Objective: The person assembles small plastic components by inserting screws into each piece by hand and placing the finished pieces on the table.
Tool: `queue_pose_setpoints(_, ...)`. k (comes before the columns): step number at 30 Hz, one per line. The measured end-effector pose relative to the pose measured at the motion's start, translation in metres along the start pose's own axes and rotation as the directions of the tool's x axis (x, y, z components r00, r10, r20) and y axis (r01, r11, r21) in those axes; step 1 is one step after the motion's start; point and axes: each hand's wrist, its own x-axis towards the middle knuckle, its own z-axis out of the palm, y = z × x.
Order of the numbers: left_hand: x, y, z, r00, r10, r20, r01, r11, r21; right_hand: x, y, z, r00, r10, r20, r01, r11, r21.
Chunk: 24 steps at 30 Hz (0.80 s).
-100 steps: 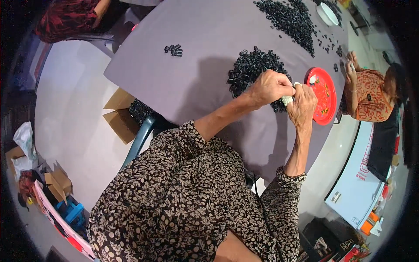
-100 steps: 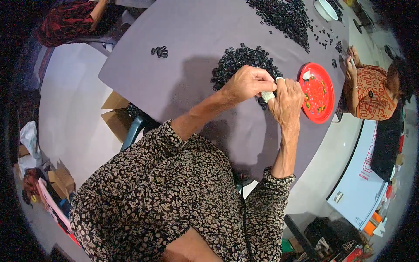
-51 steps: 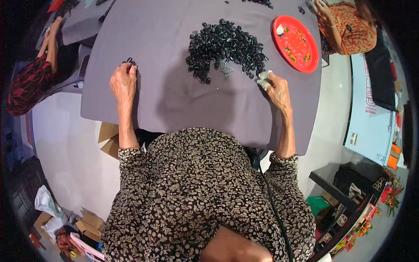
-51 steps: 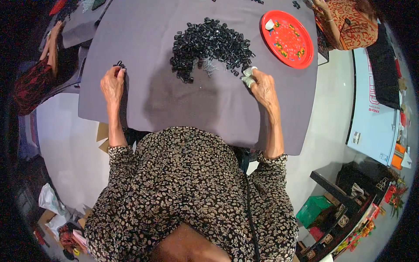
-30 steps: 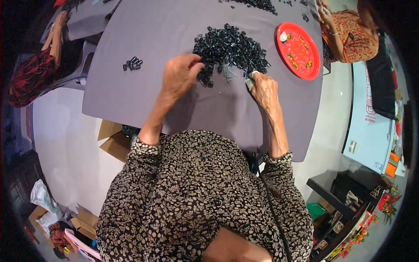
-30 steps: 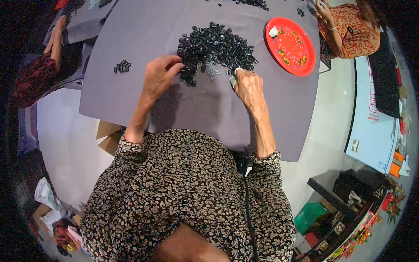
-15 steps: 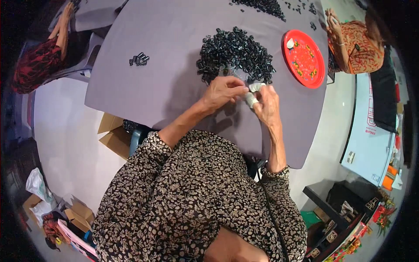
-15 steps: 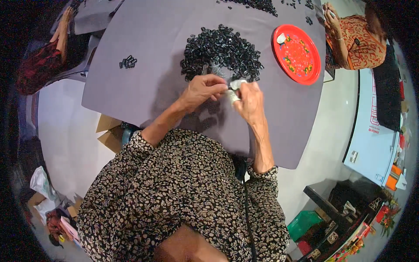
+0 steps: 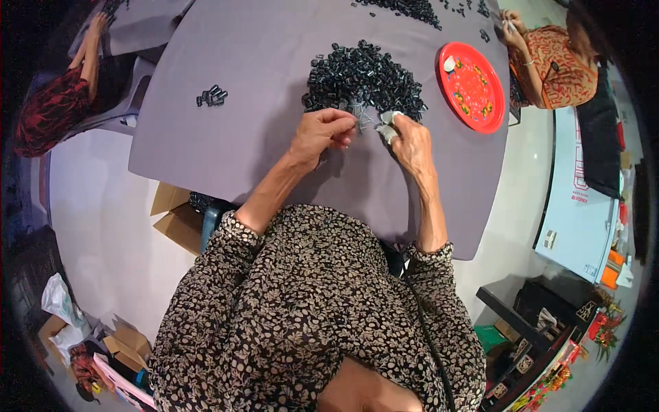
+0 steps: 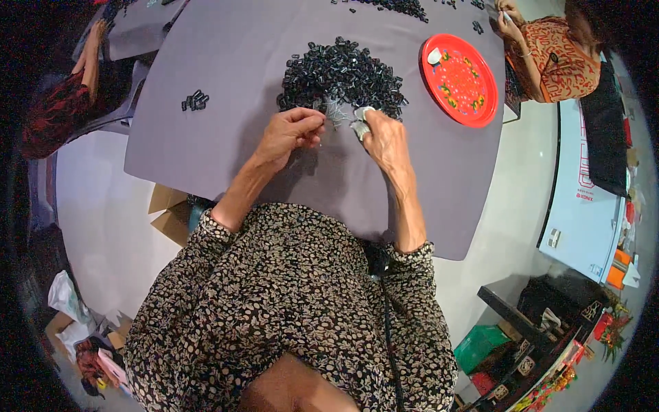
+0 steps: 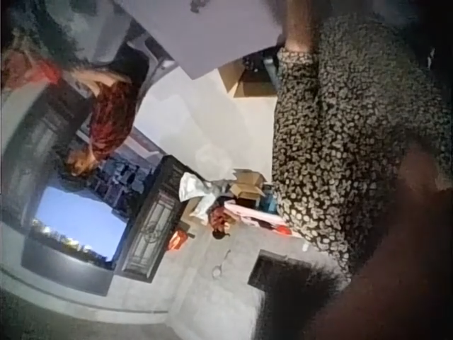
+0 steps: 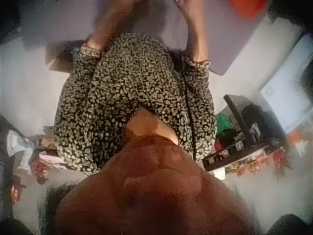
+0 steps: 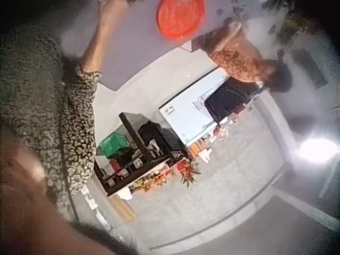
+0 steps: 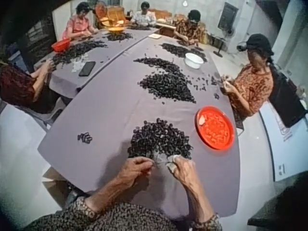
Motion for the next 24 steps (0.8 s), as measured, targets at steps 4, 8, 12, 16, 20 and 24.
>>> queue_pose_setpoints(4,-0.001,0.002,-0.004,1.000,0.010,-0.026,-0.010,1.000,-0.008,0.014,-0.004,0.013,0.991,-0.056,0.125,0.076,0.983,-0.166)
queue_pose_setpoints(8,0.001,0.002,-0.007,0.998,0.060,0.021,-0.060,0.998,-0.015,0.021,0.001,0.013,0.984,-0.080,0.160,0.114,0.969,-0.218)
queue_pose_setpoints(12,0.004,0.003,-0.011,0.995,0.090,0.030,-0.090,0.996,-0.004,0.017,0.008,0.003,0.993,0.066,0.097,-0.048,0.983,-0.179)
queue_pose_setpoints(16,0.003,0.002,-0.005,0.996,0.082,0.035,-0.082,0.997,-0.003,0.012,0.018,0.000,0.994,0.043,0.095,-0.040,0.998,-0.040)
queue_pose_setpoints(20,0.005,-0.001,0.001,0.995,0.086,0.047,-0.086,0.996,0.004,0.012,0.021,0.001,0.997,0.079,0.017,-0.080,0.989,0.122)
queue_pose_setpoints(24,0.007,-0.001,0.002,0.994,0.099,0.036,-0.100,0.995,0.030,0.009,0.019,-0.003,0.989,0.133,0.058,-0.137,0.988,0.066)
